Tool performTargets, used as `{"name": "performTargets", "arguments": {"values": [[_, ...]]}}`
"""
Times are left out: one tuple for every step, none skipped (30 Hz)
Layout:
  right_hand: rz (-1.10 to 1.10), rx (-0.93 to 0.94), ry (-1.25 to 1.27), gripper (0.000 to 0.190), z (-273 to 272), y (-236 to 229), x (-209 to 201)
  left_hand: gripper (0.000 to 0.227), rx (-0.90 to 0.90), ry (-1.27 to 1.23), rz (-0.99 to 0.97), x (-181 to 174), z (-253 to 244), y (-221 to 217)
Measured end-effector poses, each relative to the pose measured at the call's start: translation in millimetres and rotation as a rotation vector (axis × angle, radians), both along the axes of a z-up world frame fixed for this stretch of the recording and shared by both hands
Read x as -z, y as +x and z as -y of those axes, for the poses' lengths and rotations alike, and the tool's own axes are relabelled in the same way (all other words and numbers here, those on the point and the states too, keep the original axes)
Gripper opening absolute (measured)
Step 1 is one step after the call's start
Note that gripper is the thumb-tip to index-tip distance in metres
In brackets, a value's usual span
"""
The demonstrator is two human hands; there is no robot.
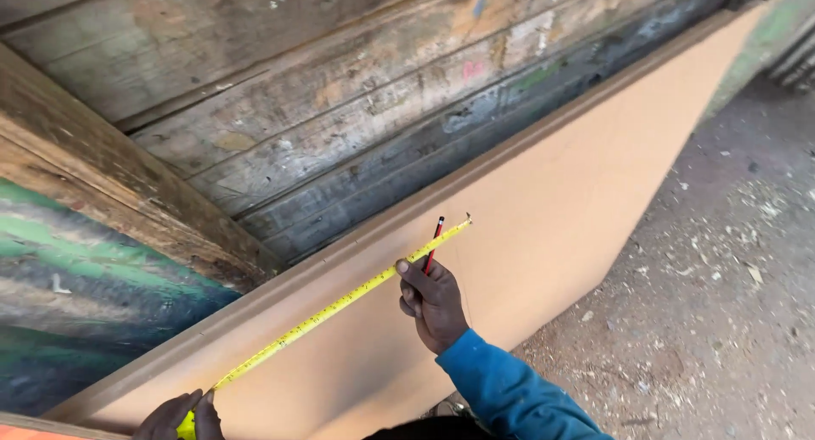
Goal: Measuring dimensions on a large wooden board using a tape measure and marking layout lines with a pencil and a long straight edge.
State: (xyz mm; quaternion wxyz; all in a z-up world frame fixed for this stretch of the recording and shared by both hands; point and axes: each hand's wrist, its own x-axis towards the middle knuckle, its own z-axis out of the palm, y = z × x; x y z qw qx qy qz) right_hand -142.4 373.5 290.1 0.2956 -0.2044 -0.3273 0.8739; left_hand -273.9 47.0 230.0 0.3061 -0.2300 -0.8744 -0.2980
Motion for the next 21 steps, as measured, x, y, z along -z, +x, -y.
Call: {"name": "performTargets", "arguments": {"values": [[-0.002,-0.017,0.004,0.014,-4.4,-6.4,-3.1,0.022,-0.017,0.004,-0.002,-24.0,-12.8,7.3],[0.015,0.004,0.013,0.014,-4.5,-8.1,-4.3,0.01,0.068,-0.122,-0.22,-48.8,-22.0,17.4],[0.032,0.025,0.022,0.015,-4.5,-9.4,-5.3,0.005,0.154,-0.244,-0.438,-73.2,-31.6,27.3],[0.037,0.023,0.02,0.015,-3.8,-10.7,-5.2,0.005,0.152,-0.246,-0.433,-76.7,-37.2,33.3],[0.052,0.039,0.002,0.014,-3.1,-11.9,-5.4,0.006,0.024,-0.276,-0.347,-80.5,-42.9,39.3],[0.062,0.056,-0.009,0.014,-6.2,-15.3,-7.3,0.008,-0.104,-0.295,-0.265,-84.3,-52.3,43.0],[0.062,0.054,-0.004,0.014,-9.0,-17.4,-9.5,0.008,-0.106,-0.29,-0.264,-77.6,-56.6,36.5],[0.061,0.055,-0.018,0.018,-7.5,-18.2,-10.4,0.004,-0.164,-0.223,-0.252,-71.1,-55.9,33.8],[0.059,0.056,-0.031,0.024,-5.3,-19.0,-10.8,0.007,-0.221,-0.154,-0.242,-64.1,-54.5,31.1],[0.067,0.047,-0.036,0.024,-2.8,-20.3,-9.7,0.007,-0.229,-0.162,-0.234,-67.1,-54.2,32.1],[0.064,0.035,-0.05,0.022,-0.2,-21.4,-8.5,0.006,-0.24,-0.161,-0.248,-70.0,-53.8,33.2],[0.057,0.031,-0.061,0.021,0.1,-23.2,-8.1,0.007,-0.246,-0.156,-0.266,-72.7,-56.3,31.6],[0.061,0.03,-0.062,0.021,2.0,-22.8,-8.7,0.007,-0.247,-0.157,-0.261,-69.9,-51.2,31.8],[0.079,0.022,-0.066,0.022,1.4,-23.4,-10.2,0.006,-0.285,-0.197,-0.232,-66.9,-49.0,29.8],[0.096,0.015,-0.069,0.024,0.9,-23.7,-12.0,0.007,-0.322,-0.237,-0.202,-64.2,-46.7,27.9],[0.098,0.013,-0.068,0.024,-2.3,-22.1,-9.5,0.007,-0.324,-0.236,-0.2,-62.3,-47.1,26.7],[0.128,-0.01,-0.039,0.025,-5.1,-20.5,-6.8,0.007,-0.296,-0.199,-0.205,-60.4,-47.0,25.6],[0.16,-0.035,-0.014,0.027,-6.3,-18.3,-3.8,0.008,-0.268,-0.165,-0.208,-58.7,-45.3,25.2],[0.164,-0.038,-0.016,0.027,-7.2,-13.4,1.7,0.008,-0.27,-0.168,-0.205,-59.5,-43.5,23.4],[0.246,-0.119,0.037,0.029,-10.4,-8.6,6.9,0.007,-0.235,-0.135,-0.229,-58.9,-43.9,22.2],[0.327,-0.201,0.089,0.033,-13.3,-3.7,11.9,0.007,-0.201,-0.102,-0.253,-58.3,-43.8,20.9]]}}
